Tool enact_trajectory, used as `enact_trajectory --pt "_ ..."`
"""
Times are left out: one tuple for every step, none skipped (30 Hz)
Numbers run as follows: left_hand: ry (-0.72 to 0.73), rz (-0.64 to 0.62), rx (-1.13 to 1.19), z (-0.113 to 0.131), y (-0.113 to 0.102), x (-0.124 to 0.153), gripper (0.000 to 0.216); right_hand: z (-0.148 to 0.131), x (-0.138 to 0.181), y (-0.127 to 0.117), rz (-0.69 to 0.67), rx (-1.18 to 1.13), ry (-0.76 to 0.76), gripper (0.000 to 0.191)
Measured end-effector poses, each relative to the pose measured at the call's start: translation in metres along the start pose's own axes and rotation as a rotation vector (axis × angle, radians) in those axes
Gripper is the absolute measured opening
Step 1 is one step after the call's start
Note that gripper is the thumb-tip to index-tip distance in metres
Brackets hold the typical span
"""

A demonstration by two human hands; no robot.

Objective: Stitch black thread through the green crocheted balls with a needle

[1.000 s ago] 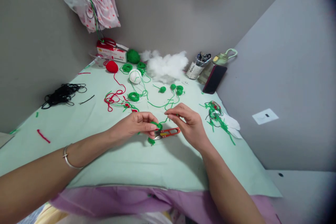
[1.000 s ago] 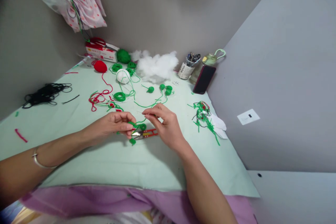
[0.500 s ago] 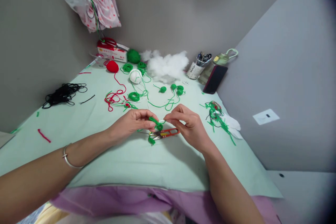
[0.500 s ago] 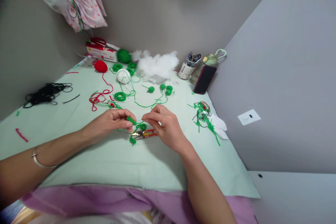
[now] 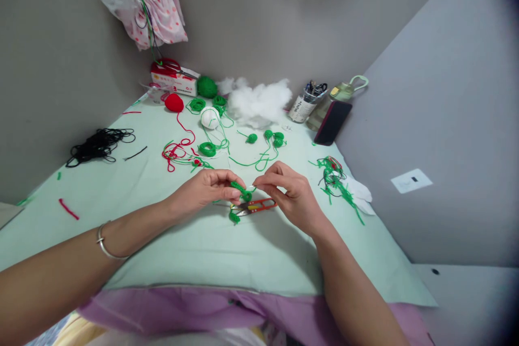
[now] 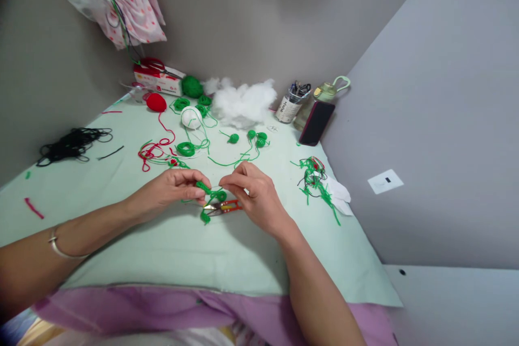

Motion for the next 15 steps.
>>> enact_trajectory --pt "-0.002 -0.005 0.003 0.000 0.000 0.000 0.017 0.000 0.000 0.000 -0.001 -0.011 0.003 0.019" --pt "-0.004 -0.012 0.006 0.000 0.000 0.000 0.017 -0.001 0.000 0.001 -0.003 -0.025 0.008 0.019" --pt "-0.006 -0.019 0.009 -0.001 0.001 0.000 0.017 -0.001 -0.001 0.002 -0.004 -0.041 0.014 0.019" --pt "-0.009 -0.026 0.010 -0.001 0.001 0.000 0.017 -0.001 -0.001 0.003 -0.006 -0.059 0.020 0.018" --pt "-0.015 -0.034 0.009 -0.002 0.001 0.000 0.017 0.000 -0.001 0.003 -0.010 -0.078 0.027 0.018" --pt "-0.018 -0.039 0.008 -0.002 0.001 0.000 0.017 0.000 0.000 0.004 -0.013 -0.098 0.036 0.017" --pt "-0.020 -0.039 0.011 -0.003 0.001 0.000 0.017 0.001 0.000 0.005 -0.015 -0.118 0.046 0.017" --pt "-0.022 -0.036 0.019 -0.003 0.001 0.000 0.018 0.002 0.000 0.006 -0.016 -0.140 0.058 0.016" --pt "-0.024 -0.031 0.032 -0.003 0.000 0.000 0.018 0.002 -0.001 0.007 -0.015 -0.162 0.070 0.016" --pt "-0.025 -0.029 0.046 -0.003 0.000 0.000 0.019 0.003 -0.001 0.008 -0.012 -0.184 0.080 0.015" --pt "-0.026 -0.029 0.057 -0.004 0.000 0.000 0.019 0.004 -0.001 0.009 -0.007 -0.201 0.091 0.014" --pt "-0.027 -0.034 0.063 -0.004 0.000 0.000 0.020 0.005 -0.002 0.010 0.001 -0.213 0.104 0.013" --pt "-0.027 -0.039 0.063 -0.004 0.000 0.000 0.019 0.005 -0.002 0.012 0.007 -0.219 0.120 0.012" --pt "-0.023 -0.044 0.059 -0.003 0.000 0.000 0.018 0.006 -0.002 0.014 0.015 -0.219 0.137 0.011" --pt "-0.017 -0.044 0.055 -0.003 0.000 0.000 0.017 0.007 -0.002 0.016 0.025 -0.213 0.156 0.010"
Point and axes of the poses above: each hand's wrist, its own x-axis away from the middle knuckle, its own y-axis out of the palm, z = x × y, the point moved 5 cm from there along -x, towards the middle knuckle, and after that the axes turned 3 degrees about -y, right-handed, at the moved point
